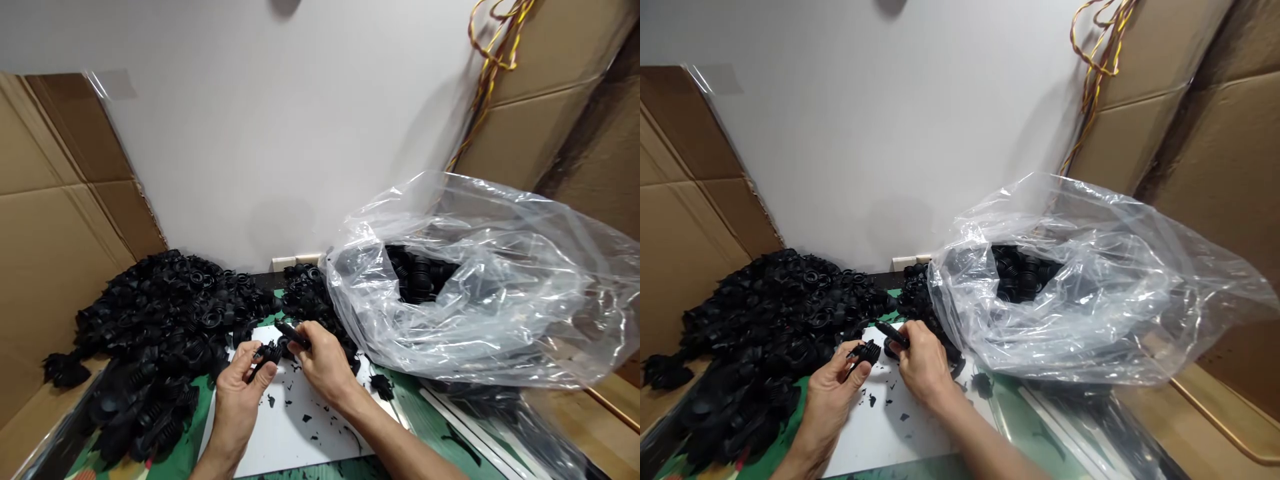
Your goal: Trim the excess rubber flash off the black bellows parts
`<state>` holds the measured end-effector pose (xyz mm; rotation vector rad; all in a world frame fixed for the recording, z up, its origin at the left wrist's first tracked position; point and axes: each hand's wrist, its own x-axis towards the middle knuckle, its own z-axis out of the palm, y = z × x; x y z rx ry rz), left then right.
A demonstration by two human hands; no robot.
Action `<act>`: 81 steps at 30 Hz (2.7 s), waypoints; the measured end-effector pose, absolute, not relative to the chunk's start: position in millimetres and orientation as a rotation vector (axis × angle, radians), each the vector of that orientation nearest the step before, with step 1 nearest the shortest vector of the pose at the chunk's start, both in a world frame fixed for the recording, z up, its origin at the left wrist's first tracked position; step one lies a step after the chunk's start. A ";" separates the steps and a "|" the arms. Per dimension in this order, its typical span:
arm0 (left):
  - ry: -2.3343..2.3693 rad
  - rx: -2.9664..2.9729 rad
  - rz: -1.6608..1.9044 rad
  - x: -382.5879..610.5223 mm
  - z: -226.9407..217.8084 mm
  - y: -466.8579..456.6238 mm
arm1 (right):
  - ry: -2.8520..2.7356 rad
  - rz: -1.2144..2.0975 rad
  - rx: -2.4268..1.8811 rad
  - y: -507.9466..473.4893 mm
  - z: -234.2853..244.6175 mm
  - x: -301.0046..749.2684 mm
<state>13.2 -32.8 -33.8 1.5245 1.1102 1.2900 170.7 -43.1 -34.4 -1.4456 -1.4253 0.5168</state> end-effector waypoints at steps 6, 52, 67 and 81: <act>1.116 1.761 1.314 16.6 -40.1 -32.9 | -1.364 0.615 -1.119 -52.5 -26.4 156.8; 0.962 0.879 1.279 16.3 -25.8 -34.2 | -1.198 0.646 -1.210 -39.6 -42.0 167.1; 1.034 1.298 1.135 15.4 -27.4 -31.8 | -0.934 1.167 -0.926 -41.5 -36.7 156.9; 0.880 0.717 1.053 23.4 -19.5 -38.2 | -0.935 0.876 -0.915 -46.0 -39.6 140.4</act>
